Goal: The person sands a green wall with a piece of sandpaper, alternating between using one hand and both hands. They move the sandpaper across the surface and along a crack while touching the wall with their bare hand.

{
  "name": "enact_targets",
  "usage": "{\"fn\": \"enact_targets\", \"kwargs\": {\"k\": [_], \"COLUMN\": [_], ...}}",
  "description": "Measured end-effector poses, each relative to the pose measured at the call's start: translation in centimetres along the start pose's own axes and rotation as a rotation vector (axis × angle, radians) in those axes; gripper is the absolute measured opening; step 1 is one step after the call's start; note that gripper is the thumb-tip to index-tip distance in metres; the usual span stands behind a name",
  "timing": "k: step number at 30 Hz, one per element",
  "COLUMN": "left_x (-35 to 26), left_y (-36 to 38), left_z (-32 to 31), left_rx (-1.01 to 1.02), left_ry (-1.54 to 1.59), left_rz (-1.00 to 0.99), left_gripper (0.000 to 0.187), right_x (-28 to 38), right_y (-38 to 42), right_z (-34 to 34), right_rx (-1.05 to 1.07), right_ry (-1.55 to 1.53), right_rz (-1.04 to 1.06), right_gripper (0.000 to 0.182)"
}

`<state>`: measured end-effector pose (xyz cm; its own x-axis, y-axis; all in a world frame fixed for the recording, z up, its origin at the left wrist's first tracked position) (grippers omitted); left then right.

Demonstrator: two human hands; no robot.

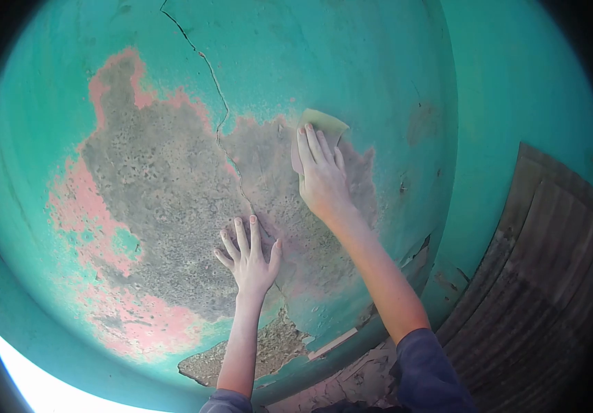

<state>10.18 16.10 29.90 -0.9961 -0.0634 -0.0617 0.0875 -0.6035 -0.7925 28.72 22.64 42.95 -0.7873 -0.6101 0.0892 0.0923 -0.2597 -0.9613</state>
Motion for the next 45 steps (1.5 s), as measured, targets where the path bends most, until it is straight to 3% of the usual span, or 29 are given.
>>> {"fn": "enact_targets", "kwargs": {"k": [4,8,15,20,26,32,38,45], "left_x": [0.1,0.1,1.8,4.4,8.9,13.5,18.0,22.3], "left_y": [0.1,0.1,2.0,2.6,3.9,4.7,6.1,4.5], "left_z": [0.0,0.0,0.0,1.7,4.5,7.6,10.5,15.8], "left_rx": [0.016,-0.021,0.021,0.034,-0.044,-0.085,-0.102,-0.231], "left_ry": [-0.001,-0.018,0.034,0.016,-0.050,-0.083,-0.092,-0.131], "left_rz": [0.002,-0.008,0.008,0.048,0.129,0.209,0.277,0.269], "left_gripper": [0.081,0.080,0.069,0.064,0.060,0.059,0.059,0.059], "right_x": [1.6,0.2,2.9,3.9,7.0,7.8,15.6,21.2], "right_y": [0.9,-2.9,2.0,-4.1,1.7,-5.5,3.9,-5.6], "right_z": [0.9,-0.4,-1.0,-0.3,-1.0,-0.1,-2.3,-0.5], "right_rx": [0.122,0.004,0.103,-0.079,0.072,-0.068,0.129,-0.058], "right_ry": [0.066,0.063,-0.032,0.012,0.051,-0.045,-0.098,-0.033], "right_rz": [-0.004,0.079,0.100,0.159,0.179,0.175,0.204,0.253], "right_gripper": [0.068,0.069,0.069,0.068,0.061,0.060,0.062,0.063]}}
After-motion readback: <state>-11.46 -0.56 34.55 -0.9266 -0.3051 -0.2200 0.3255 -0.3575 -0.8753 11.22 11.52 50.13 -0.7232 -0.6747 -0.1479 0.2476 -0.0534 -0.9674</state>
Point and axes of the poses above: each hand's wrist, its own y-axis away from the middle knuckle, its own z-axis out of the back of the hand, x = y × z, the point moved 9 cm from there along -y, towards the middle knuckle, and after that the axes turned 2 degrees about -x, right-handed, at the moved point
